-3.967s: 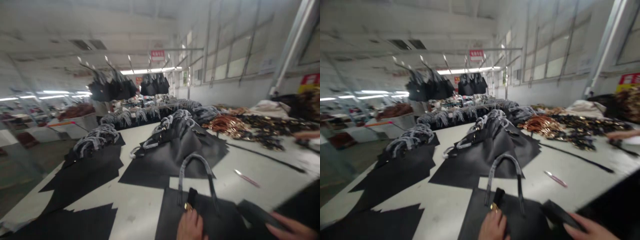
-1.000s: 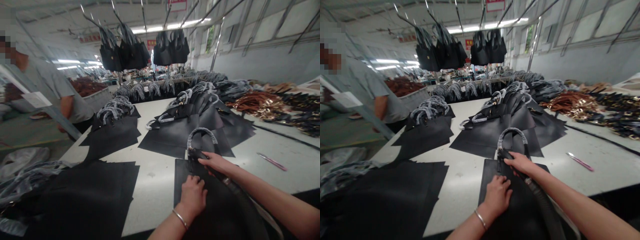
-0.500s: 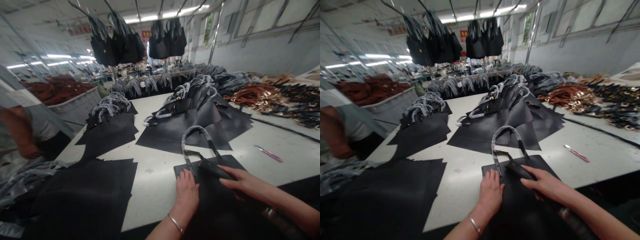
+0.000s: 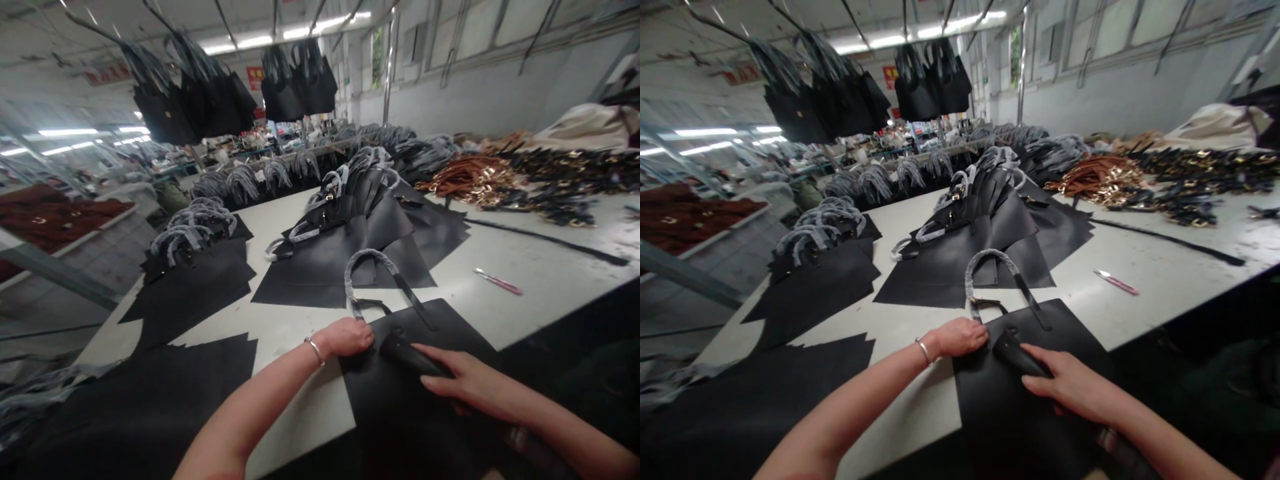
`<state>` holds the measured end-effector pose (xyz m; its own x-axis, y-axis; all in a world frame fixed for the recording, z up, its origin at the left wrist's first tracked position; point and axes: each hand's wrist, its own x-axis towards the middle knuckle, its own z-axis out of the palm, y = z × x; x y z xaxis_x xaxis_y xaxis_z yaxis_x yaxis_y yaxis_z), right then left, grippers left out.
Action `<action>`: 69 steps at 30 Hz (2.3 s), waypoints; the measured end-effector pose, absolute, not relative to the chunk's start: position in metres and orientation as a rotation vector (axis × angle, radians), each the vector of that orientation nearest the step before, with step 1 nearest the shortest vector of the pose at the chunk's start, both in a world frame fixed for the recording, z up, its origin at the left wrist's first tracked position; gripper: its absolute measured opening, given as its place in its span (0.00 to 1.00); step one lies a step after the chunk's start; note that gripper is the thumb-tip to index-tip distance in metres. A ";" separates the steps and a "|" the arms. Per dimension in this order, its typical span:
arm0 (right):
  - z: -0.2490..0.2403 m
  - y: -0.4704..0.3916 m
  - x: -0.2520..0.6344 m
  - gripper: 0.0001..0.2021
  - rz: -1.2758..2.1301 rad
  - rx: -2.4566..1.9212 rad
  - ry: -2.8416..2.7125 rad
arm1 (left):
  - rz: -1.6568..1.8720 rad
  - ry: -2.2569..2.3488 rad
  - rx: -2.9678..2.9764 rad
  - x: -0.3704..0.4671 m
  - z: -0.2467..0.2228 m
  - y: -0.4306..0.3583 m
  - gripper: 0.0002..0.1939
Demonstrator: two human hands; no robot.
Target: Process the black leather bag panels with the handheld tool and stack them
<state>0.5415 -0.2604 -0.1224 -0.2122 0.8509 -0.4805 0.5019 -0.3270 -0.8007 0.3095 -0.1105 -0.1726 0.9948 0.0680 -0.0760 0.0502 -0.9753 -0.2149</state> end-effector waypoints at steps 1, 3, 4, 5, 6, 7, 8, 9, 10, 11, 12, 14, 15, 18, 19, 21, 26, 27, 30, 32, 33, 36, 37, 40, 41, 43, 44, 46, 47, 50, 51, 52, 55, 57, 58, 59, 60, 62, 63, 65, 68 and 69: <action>-0.122 -0.260 0.541 0.33 1.556 -1.740 -1.581 | 0.125 -0.019 -2.902 0.310 -0.173 -0.108 0.09; -0.121 -0.260 0.541 0.33 1.560 -1.751 -1.560 | 0.100 0.085 -2.871 0.310 -0.174 -0.105 0.11; -0.120 -0.260 0.541 0.33 1.558 -1.754 -1.557 | 0.079 0.123 -2.860 0.310 -0.175 -0.103 0.11; -0.119 -0.259 0.541 0.33 1.558 -1.755 -1.557 | 0.057 0.157 -2.848 0.310 -0.177 -0.102 0.12; -0.119 -0.259 0.541 0.33 1.558 -1.756 -1.557 | 0.034 0.185 -2.835 0.311 -0.179 -0.101 0.12; -0.118 -0.259 0.541 0.33 1.557 -1.759 -1.558 | 0.012 0.203 -2.825 0.311 -0.181 -0.100 0.12; -0.118 -0.259 0.542 0.33 1.557 -1.758 -1.559 | -0.008 0.209 -2.817 0.311 -0.183 -0.099 0.12; -0.119 -0.259 0.542 0.33 1.556 -1.756 -1.563 | -0.023 0.204 -2.813 0.312 -0.185 -0.098 0.12; -0.119 -0.259 0.542 0.33 1.553 -1.754 -1.567 | -0.034 0.182 -2.815 0.313 -0.187 -0.098 0.12; -0.119 -0.259 0.543 0.33 1.545 -1.753 -1.572 | -0.043 0.143 -2.822 0.313 -0.188 -0.097 0.12; -0.120 -0.259 0.543 0.33 1.537 -1.752 -1.577 | -0.046 0.095 -2.833 0.314 -0.189 -0.097 0.12; -0.120 -0.260 0.543 0.33 1.525 -1.754 -1.576 | -0.041 -0.016 -2.869 0.315 -0.192 -0.098 0.12; -0.120 -0.260 0.543 0.33 1.518 -1.756 -1.576 | -0.046 -0.084 -2.893 0.315 -0.193 -0.098 0.12; -0.121 -0.259 0.541 0.33 1.493 -1.767 -1.578 | -0.141 -0.381 -2.966 0.315 -0.198 -0.102 0.11; -0.121 -0.259 0.540 0.33 1.483 -1.772 -1.579 | -0.199 -0.509 -2.981 0.314 -0.201 -0.104 0.10; -0.123 -0.257 0.539 0.33 1.454 -1.790 -1.587 | -0.311 -0.759 -2.985 0.315 -0.205 -0.108 0.09; -0.126 -0.253 0.539 0.33 1.402 -1.807 -1.597 | -0.429 -1.322 -2.932 0.319 -0.203 -0.111 0.09; -0.125 -0.252 0.539 0.32 1.411 -1.800 -1.595 | -0.452 -1.453 -2.904 0.318 -0.200 -0.112 0.09; -0.119 -0.250 0.540 0.32 1.411 -1.805 -1.577 | -0.569 -1.710 -2.883 0.306 -0.186 -0.122 0.09; -0.113 -0.249 0.540 0.32 1.386 -1.806 -1.545 | -0.661 -1.658 -2.988 0.291 -0.179 -0.138 0.09; -0.109 -0.249 0.540 0.32 1.384 -1.795 -1.529 | -0.684 -1.553 -3.057 0.283 -0.177 -0.149 0.13; -0.100 -0.247 0.537 0.32 1.476 -1.745 -1.516 | -0.584 -1.234 -3.169 0.266 -0.177 -0.180 0.27; -0.099 -0.246 0.535 0.32 1.535 -1.734 -1.512 | -0.524 -1.188 -3.158 0.263 -0.178 -0.189 0.28; -0.101 -0.237 0.528 0.28 1.723 -1.730 -1.439 | -0.407 -1.223 -3.051 0.265 -0.184 -0.206 0.29; -0.103 -0.233 0.525 0.27 1.775 -1.733 -1.398 | -0.392 -1.250 -3.014 0.267 -0.185 -0.208 0.29; -0.106 -0.222 0.518 0.22 1.830 -1.734 -1.324 | -0.384 -1.291 -2.953 0.272 -0.186 -0.211 0.30; -0.106 -0.216 0.515 0.21 1.833 -1.733 -1.307 | -0.386 -1.303 -2.930 0.275 -0.186 -0.212 0.31; -0.105 -0.206 0.510 0.18 1.807 -1.731 -1.312 | -0.397 -1.314 -2.903 0.277 -0.185 -0.213 0.31; -0.104 -0.203 0.508 0.17 1.790 -1.730 -1.328 | -0.403 -1.321 -2.895 0.278 -0.185 -0.214 0.32; -0.098 -0.201 0.507 0.19 1.809 -1.734 -1.380 | -0.421 -1.357 -2.878 0.279 -0.188 -0.217 0.33; -0.096 -0.203 0.507 0.20 1.828 -1.744 -1.387 | -0.429 -1.372 -2.874 0.280 -0.190 -0.219 0.33; -0.094 -0.204 0.507 0.21 1.845 -1.762 -1.388 | -0.438 -1.388 -2.871 0.281 -0.192 -0.220 0.33; -0.091 -0.203 0.502 0.22 1.867 -1.797 -1.397 | -0.471 -1.427 -2.865 0.284 -0.196 -0.224 0.33; -0.092 -0.196 0.494 0.23 1.840 -1.782 -1.448 | -0.487 -1.445 -2.860 0.286 -0.197 -0.224 0.31; -0.093 -0.191 0.490 0.23 1.787 -1.773 -1.490 | -0.494 -1.449 -2.860 0.287 -0.196 -0.224 0.30; -0.095 -0.186 0.486 0.24 1.707 -1.769 -1.530 | -0.502 -1.452 -2.861 0.287 -0.196 -0.224 0.30; -0.096 -0.182 0.484 0.24 1.610 -1.775 -1.562 | -0.512 -1.454 -2.861 0.286 -0.196 -0.225 0.29; -0.099 -0.179 0.486 0.26 1.415 -1.780 -1.596 | -0.543 -1.460 -2.855 0.286 -0.196 -0.225 0.30; -0.100 -0.180 0.490 0.27 1.364 -1.770 -1.599 | -0.562 -1.465 -2.847 0.285 -0.197 -0.226 0.30; -0.102 -0.188 0.502 0.29 1.405 -1.744 -1.591 | -0.599 -1.488 -2.826 0.285 -0.199 -0.228 0.29; -0.102 -0.209 0.520 0.34 1.627 -1.750 -1.538 | -0.624 -1.529 -2.796 0.286 -0.201 -0.230 0.26; -0.101 -0.216 0.522 0.35 1.681 -1.767 -1.518 | -0.621 -1.530 -2.788 0.286 -0.202 -0.230 0.25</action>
<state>0.5222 -0.2162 -0.1012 -0.2210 0.7938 -0.5666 0.4832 -0.4156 -0.7706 0.2865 -0.2303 -0.2018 0.4818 0.8295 0.2825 0.7917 -0.5503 0.2652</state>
